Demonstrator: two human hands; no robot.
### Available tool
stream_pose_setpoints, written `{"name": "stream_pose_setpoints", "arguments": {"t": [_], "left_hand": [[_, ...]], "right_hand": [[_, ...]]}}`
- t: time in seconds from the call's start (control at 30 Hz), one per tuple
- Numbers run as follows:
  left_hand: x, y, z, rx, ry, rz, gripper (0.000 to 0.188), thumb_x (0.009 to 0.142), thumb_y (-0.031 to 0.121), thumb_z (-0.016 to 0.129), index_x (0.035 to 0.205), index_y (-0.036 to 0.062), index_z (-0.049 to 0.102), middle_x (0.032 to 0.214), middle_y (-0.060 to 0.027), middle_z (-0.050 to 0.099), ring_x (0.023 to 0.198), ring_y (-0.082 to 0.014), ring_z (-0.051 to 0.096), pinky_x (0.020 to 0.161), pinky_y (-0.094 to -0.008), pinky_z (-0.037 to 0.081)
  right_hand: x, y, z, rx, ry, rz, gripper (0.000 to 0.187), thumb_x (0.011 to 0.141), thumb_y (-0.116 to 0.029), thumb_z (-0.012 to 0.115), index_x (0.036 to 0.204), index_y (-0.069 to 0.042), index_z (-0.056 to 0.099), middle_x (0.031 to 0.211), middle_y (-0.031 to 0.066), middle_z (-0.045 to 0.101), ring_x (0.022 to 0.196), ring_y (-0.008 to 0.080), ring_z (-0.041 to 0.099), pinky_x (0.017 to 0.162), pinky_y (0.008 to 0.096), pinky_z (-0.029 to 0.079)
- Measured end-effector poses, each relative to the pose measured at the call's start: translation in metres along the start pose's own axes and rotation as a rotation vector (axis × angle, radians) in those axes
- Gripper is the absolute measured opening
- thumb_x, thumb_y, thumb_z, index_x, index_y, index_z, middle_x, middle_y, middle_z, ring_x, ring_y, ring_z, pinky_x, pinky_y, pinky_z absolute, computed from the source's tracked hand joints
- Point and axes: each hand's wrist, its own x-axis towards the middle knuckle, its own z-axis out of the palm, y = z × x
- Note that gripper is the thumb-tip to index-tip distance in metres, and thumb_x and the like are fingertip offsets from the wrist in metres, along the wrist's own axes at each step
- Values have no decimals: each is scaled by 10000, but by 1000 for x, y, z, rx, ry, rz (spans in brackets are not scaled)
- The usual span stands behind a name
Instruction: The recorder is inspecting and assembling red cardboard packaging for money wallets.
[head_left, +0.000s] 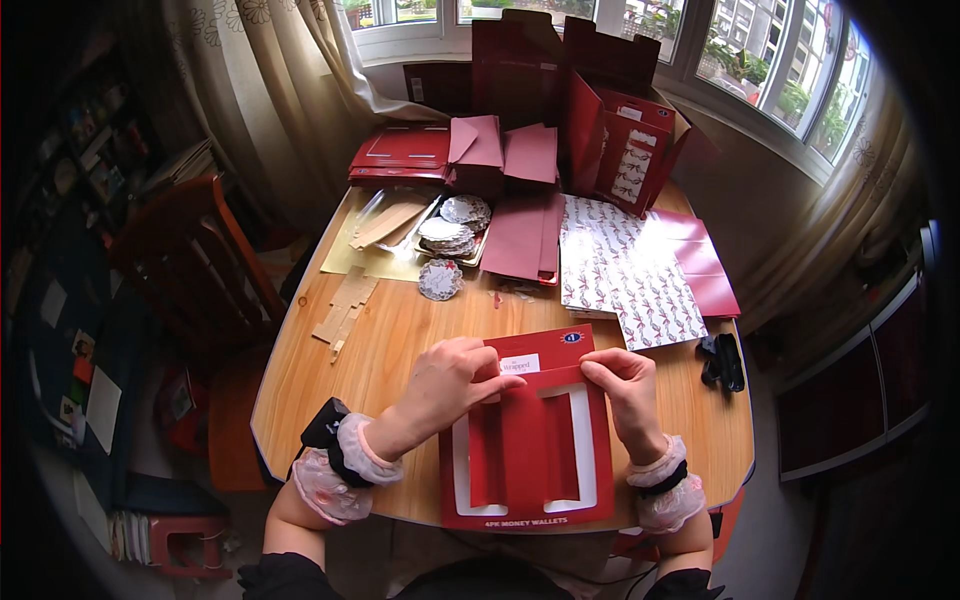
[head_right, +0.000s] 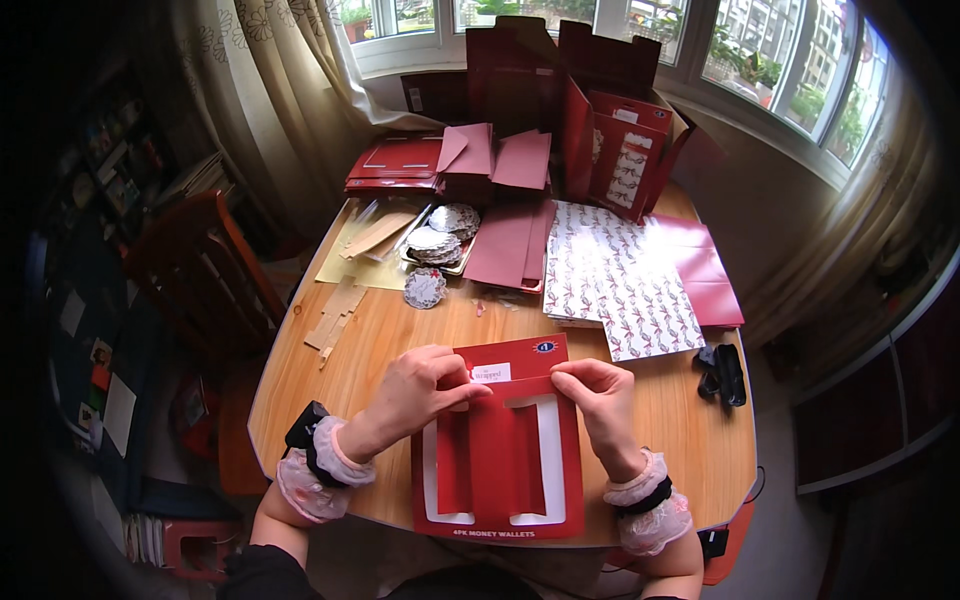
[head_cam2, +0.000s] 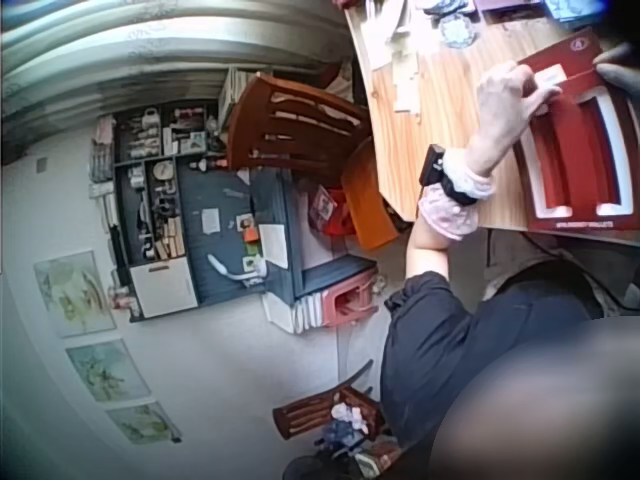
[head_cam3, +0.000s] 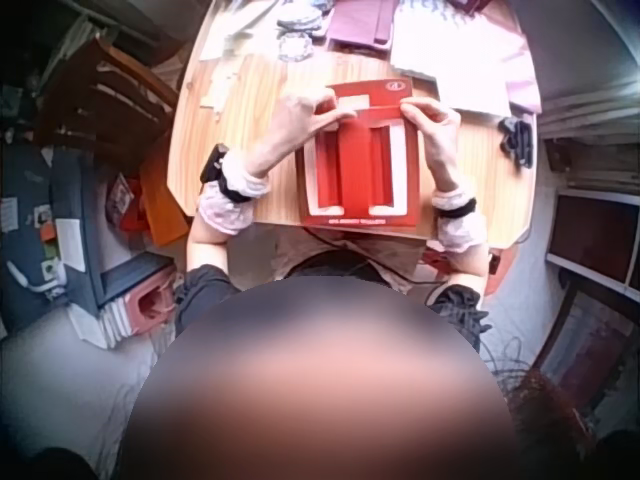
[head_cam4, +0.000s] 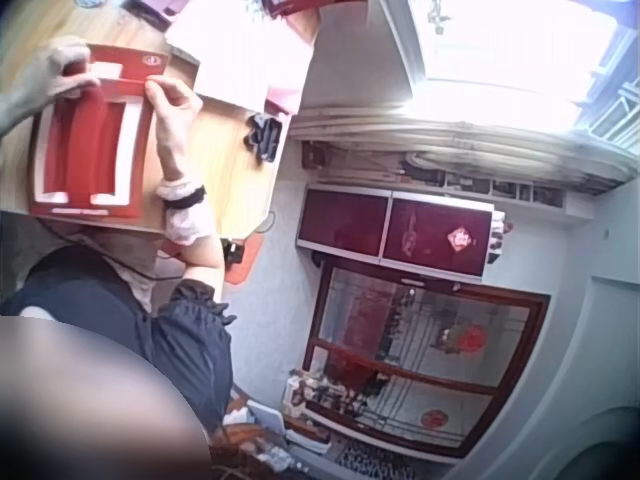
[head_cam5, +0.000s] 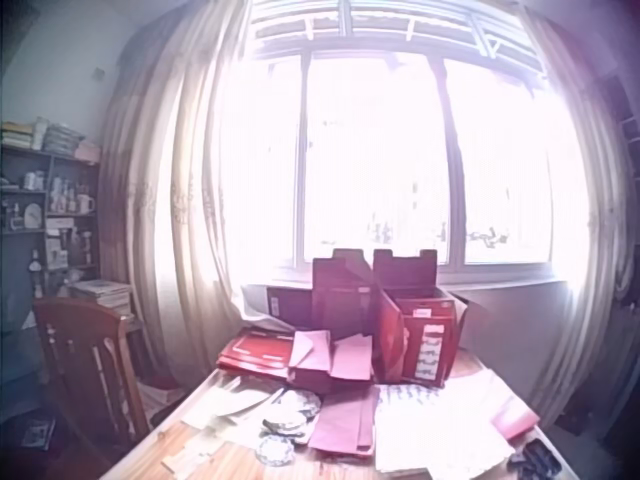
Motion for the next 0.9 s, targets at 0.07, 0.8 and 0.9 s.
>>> {"name": "stream_pose_setpoints", "arguments": {"t": [0.07,0.8,0.9], "left_hand": [[0,-13,-5,-362,-118,71,279,875,336,751,867,59,723,825,-99,669,781,-278,660,696,-387,521],[3,-38,-14,-384,-245,25,242,829,133,790,1047,54,720,967,-87,708,905,-207,671,815,-328,536],[4,-38,-14,-399,-276,16,233,841,137,781,1047,48,720,979,-93,705,907,-212,668,813,-328,535]], "right_hand": [[5,2,-11,83,32,56,90,884,-29,724,948,28,751,863,65,741,767,93,669,732,232,539],[14,2,-24,74,78,67,87,874,-15,723,943,35,742,859,60,730,761,96,666,709,220,536],[13,4,-24,79,86,93,87,875,-15,721,943,35,742,857,62,730,754,99,667,696,222,537]]}}
